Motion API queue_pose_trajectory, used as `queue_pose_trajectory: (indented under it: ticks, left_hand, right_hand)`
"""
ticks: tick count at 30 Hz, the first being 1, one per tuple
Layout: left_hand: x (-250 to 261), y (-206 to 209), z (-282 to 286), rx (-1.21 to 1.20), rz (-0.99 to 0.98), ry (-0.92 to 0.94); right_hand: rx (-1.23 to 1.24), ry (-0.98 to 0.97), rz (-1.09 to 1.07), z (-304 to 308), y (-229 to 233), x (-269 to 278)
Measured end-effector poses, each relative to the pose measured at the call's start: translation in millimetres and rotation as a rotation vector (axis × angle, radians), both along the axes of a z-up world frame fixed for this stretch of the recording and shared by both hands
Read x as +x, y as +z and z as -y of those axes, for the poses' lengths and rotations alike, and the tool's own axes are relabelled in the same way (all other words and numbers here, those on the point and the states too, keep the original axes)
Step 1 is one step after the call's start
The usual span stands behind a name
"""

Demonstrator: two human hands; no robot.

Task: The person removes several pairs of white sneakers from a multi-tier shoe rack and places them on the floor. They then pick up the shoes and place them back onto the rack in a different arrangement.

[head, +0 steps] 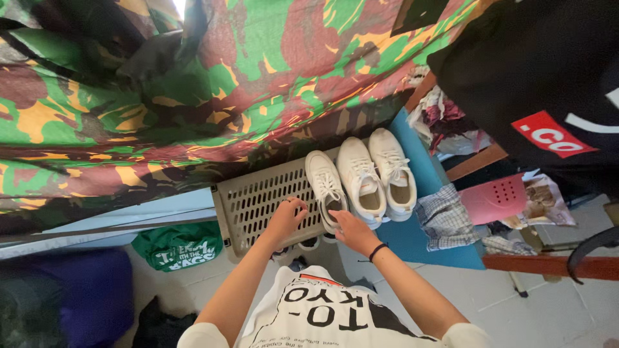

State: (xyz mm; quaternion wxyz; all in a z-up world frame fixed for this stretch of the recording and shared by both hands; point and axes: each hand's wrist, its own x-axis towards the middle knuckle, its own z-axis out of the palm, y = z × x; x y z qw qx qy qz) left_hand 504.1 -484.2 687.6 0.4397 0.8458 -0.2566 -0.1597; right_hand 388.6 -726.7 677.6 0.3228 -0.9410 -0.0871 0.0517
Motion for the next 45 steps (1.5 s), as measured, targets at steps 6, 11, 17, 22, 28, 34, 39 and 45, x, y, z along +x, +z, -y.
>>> queue_pose_trajectory:
  ticks: [6,11,17,22,28,34,39,45]
  left_hand:
    - [7,-8,-6,0.074,-0.076,-0.014]
    - [4,-10,-3,0.032,-0.109,-0.014]
    - [2,-10,-8,0.006,-0.143,-0.001]
    - [10,-12,-17,0.157,-0.171,-0.015]
    - [5,-16,-31,0.065,-0.235,0.076]
    - [-3,-14,-38,0.071,-0.212,0.088]
    - [-7,-13,-35,0.073,-0.257,0.109]
    - [-11,-21,-27,0.077,-0.265,0.121]
  right_hand:
    - [-0.175,0.002,-0.22,-4,-28,9]
    - [-0.243,0.021,-0.224,0,-58,13]
    - [-0.324,0.046,-0.239,0,-94,26]
    - [-0.416,0.044,-0.194,-6,-115,33]
    - [-0.438,0.079,-0.189,-5,-119,40]
    - [-0.437,0.087,-0.149,-5,-118,37]
    - [-0.442,0.073,-0.129,-1,-115,34]
    - [-0.427,0.087,-0.06,8,-105,28]
